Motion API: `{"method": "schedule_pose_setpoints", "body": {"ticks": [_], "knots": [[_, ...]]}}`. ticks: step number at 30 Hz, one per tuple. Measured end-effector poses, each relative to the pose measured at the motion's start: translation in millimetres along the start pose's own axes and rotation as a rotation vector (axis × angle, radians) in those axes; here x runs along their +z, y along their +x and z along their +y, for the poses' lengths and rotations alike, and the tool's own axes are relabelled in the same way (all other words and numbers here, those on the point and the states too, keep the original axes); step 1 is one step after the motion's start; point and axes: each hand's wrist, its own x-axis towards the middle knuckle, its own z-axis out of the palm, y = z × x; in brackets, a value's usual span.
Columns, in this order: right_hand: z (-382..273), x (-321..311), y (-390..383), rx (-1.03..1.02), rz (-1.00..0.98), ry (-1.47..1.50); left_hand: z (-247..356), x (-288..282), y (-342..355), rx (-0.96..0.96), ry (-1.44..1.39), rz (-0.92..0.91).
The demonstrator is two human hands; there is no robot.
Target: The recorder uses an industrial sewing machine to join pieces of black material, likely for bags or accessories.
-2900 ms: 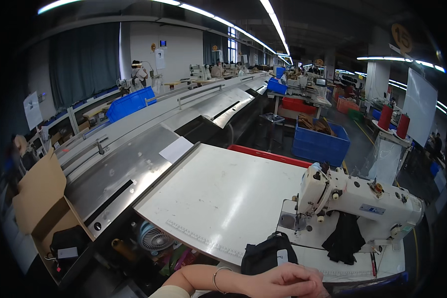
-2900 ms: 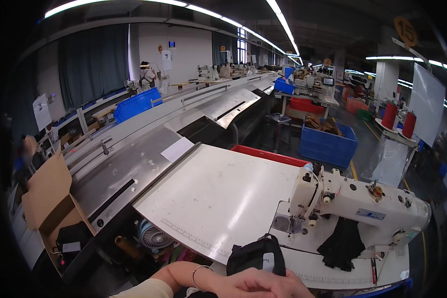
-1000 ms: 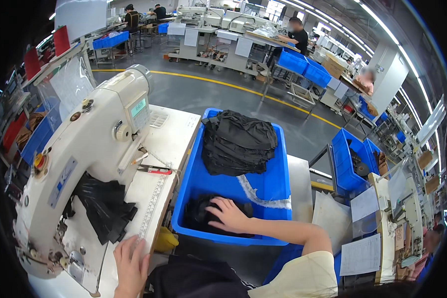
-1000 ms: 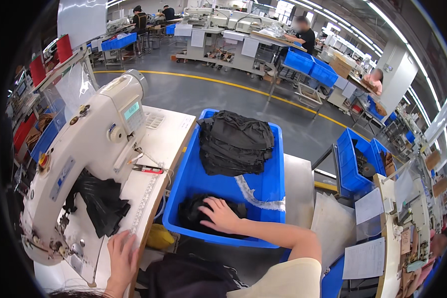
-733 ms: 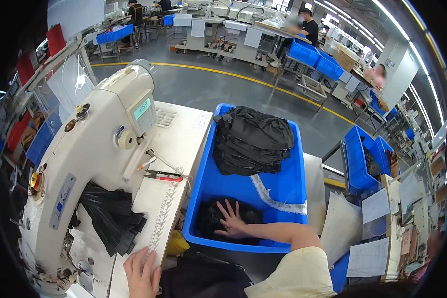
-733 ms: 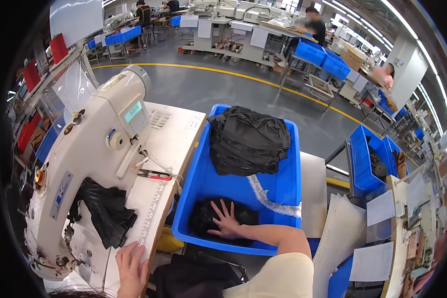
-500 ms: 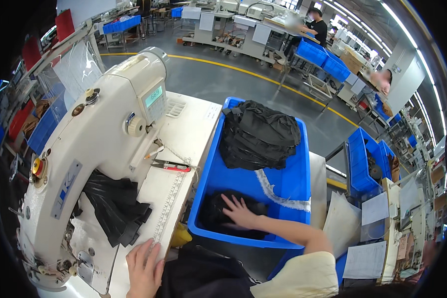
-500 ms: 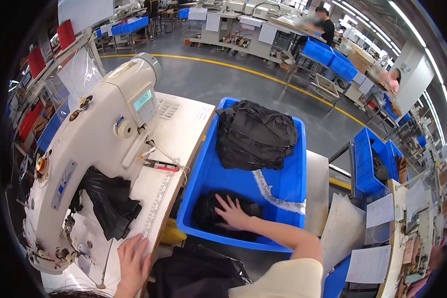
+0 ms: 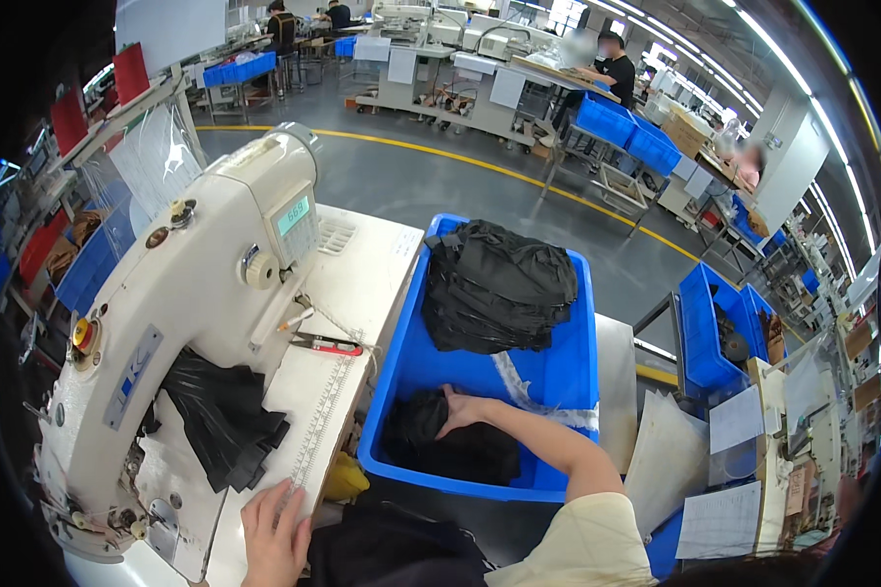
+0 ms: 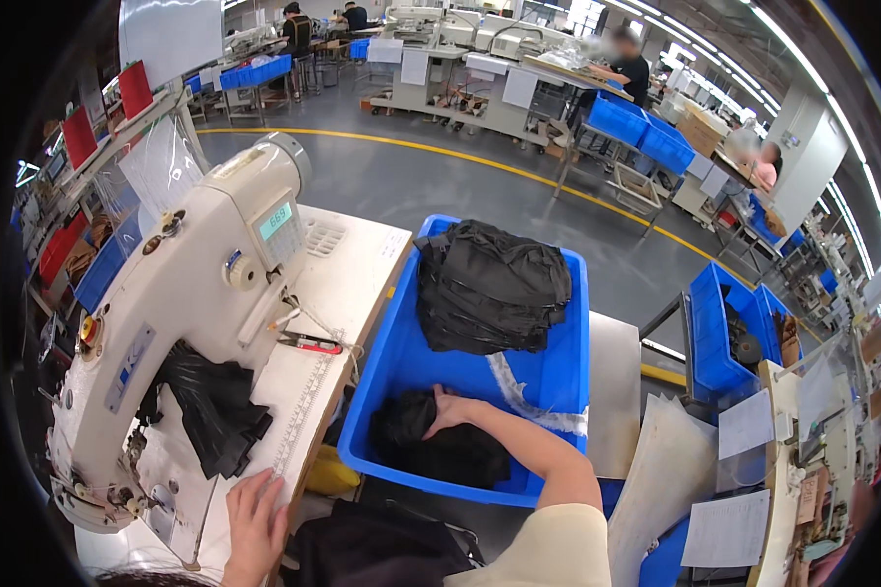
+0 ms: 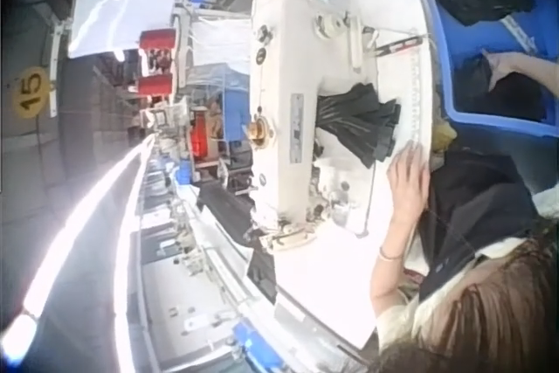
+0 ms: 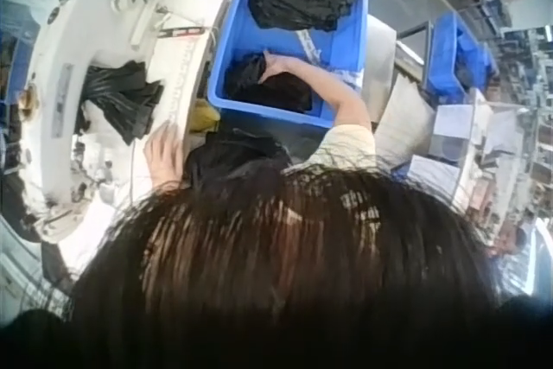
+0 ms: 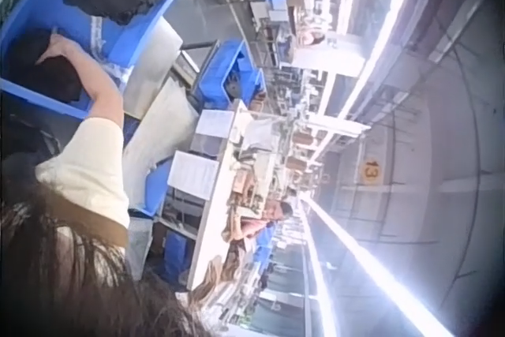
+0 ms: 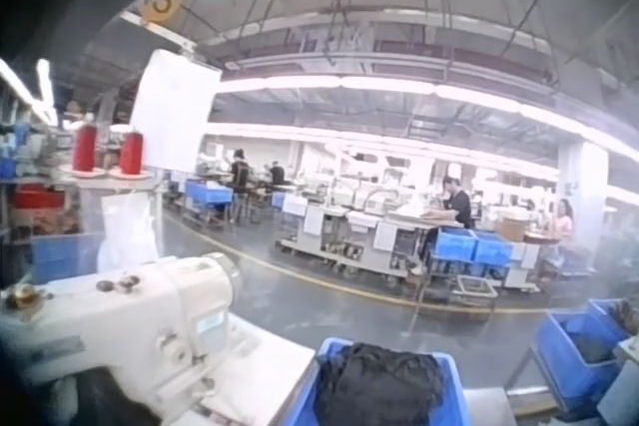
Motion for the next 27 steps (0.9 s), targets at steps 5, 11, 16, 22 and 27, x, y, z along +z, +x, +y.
{"method": "schedule_pose_setpoints", "body": {"ticks": [5,11,16,22,27], "knots": [[-4,-30,3,-0.002,-0.423,0.52,-9,6,-5,0.042,0.036,0.066],[5,-14,-21,-0.106,-0.239,0.616,-15,11,-3,0.12,0.004,0.117],[41,-62,-88,-0.254,0.189,0.688,-24,17,-8,0.149,0.057,0.152],[47,-156,-176,-0.426,0.841,1.75,-25,19,-5,0.187,0.042,0.22],[49,-223,-113,-0.684,0.899,2.295,-26,16,-5,0.204,0.05,0.19]]}}
